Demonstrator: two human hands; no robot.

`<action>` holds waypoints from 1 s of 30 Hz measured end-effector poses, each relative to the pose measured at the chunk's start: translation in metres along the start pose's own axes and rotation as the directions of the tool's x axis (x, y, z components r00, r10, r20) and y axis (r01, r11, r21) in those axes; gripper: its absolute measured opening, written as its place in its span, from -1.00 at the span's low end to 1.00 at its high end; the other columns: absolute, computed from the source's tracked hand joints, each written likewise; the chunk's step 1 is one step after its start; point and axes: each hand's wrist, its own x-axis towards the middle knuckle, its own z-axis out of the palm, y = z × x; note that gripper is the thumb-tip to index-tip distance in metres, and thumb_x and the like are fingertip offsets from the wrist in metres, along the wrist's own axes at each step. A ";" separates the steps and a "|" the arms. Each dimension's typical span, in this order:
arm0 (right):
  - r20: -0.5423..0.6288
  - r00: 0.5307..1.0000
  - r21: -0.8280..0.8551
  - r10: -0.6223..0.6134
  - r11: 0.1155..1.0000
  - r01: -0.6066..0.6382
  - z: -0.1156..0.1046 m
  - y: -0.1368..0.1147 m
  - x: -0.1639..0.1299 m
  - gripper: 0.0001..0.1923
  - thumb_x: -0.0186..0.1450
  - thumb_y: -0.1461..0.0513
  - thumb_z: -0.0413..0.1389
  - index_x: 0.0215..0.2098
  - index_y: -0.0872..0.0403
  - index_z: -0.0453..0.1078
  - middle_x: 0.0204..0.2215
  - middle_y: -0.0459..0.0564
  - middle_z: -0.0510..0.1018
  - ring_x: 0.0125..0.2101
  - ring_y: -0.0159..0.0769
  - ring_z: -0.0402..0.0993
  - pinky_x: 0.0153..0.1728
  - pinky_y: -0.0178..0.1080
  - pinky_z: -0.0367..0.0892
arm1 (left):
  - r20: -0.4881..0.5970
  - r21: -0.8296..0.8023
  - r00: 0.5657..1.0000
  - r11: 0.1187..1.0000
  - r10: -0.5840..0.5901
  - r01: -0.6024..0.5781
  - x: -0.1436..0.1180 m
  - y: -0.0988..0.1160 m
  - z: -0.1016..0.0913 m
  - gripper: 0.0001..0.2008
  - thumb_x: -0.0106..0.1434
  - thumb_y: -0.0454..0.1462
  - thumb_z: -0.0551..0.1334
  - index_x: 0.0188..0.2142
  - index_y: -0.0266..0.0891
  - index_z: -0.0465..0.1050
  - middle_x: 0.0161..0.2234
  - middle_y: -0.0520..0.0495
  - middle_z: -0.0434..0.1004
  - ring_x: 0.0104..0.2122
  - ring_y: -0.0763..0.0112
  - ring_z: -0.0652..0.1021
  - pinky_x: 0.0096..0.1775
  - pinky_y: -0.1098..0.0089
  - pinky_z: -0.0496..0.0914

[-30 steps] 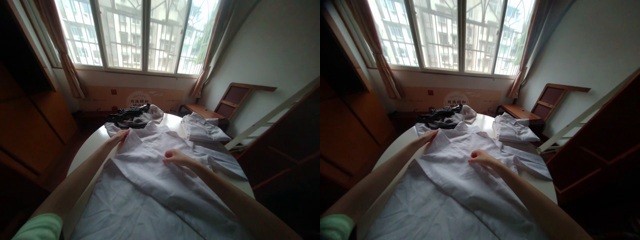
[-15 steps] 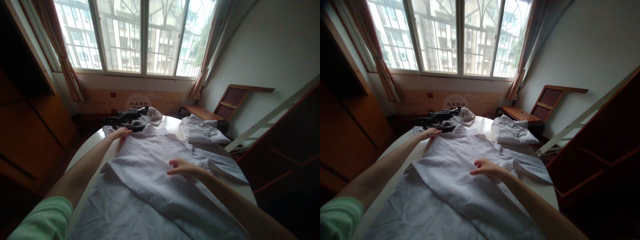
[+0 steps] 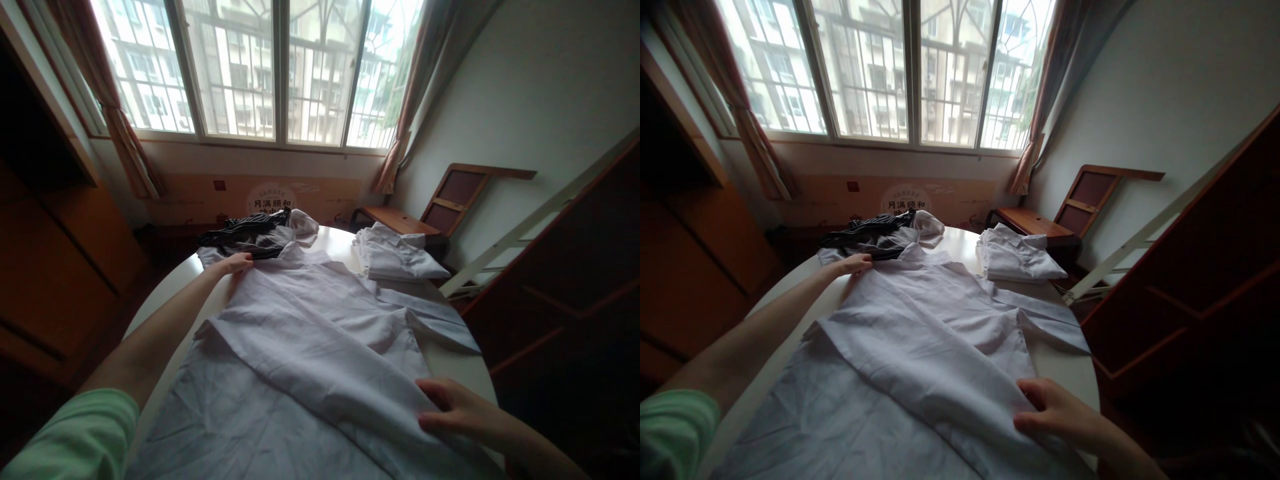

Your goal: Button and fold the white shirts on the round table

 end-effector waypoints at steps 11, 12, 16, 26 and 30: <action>-0.074 0.991 0.153 0.109 0.983 -0.097 0.032 0.010 -0.045 -0.45 0.02 -0.19 0.07 -0.32 0.07 0.47 -0.28 0.06 0.52 -0.20 -0.06 0.40 -0.16 -0.19 0.32 | -0.253 0.268 0.966 0.963 0.059 0.012 -0.003 0.005 0.023 -0.93 0.02 -0.29 0.13 -0.50 -0.23 0.37 -0.44 -0.12 0.50 -0.33 0.19 0.49 -0.31 0.38 0.29; -0.049 0.993 0.194 0.103 0.977 -0.092 0.032 0.010 -0.046 -0.43 0.01 -0.20 0.06 -0.30 0.08 0.46 -0.27 0.06 0.52 -0.19 -0.05 0.41 -0.15 -0.19 0.32 | -0.276 0.297 0.958 0.955 0.074 0.012 -0.004 0.005 0.026 -0.92 0.04 -0.29 0.12 -0.47 -0.22 0.37 -0.40 -0.14 0.51 -0.30 0.17 0.50 -0.29 0.37 0.29; 0.006 0.998 0.205 0.057 0.977 -0.057 0.033 0.013 -0.045 -0.44 0.03 -0.20 0.04 -0.34 0.08 0.42 -0.36 0.03 0.53 -0.25 -0.10 0.44 -0.27 -0.24 0.33 | -0.324 0.377 0.929 0.925 0.177 -0.045 -0.008 0.001 0.034 -0.88 0.10 -0.32 0.08 -0.38 -0.22 0.38 -0.28 -0.21 0.51 -0.23 0.15 0.50 -0.21 0.33 0.31; -0.227 0.964 -0.224 0.136 0.956 -0.188 0.028 0.017 -0.053 -0.67 0.09 -0.04 0.08 -0.53 0.05 0.35 -0.54 -0.05 0.51 -0.48 -0.26 0.38 -0.46 -0.32 0.21 | -0.363 0.232 0.923 0.972 0.128 -0.044 -0.013 -0.010 0.031 -0.73 0.17 -0.16 0.07 -0.20 -0.27 0.35 -0.22 -0.23 0.52 -0.23 0.17 0.51 -0.23 0.34 0.31; -0.107 0.991 -0.147 0.079 0.985 -0.094 0.012 0.021 -0.065 -0.61 0.13 -0.09 0.03 -0.51 0.04 0.43 -0.47 -0.03 0.54 -0.41 -0.22 0.41 -0.41 -0.31 0.26 | -0.326 0.139 0.939 0.988 0.109 -0.066 -0.019 -0.013 0.024 -0.75 0.12 -0.13 0.09 -0.34 -0.25 0.38 -0.31 -0.13 0.53 -0.31 0.25 0.49 -0.29 0.39 0.31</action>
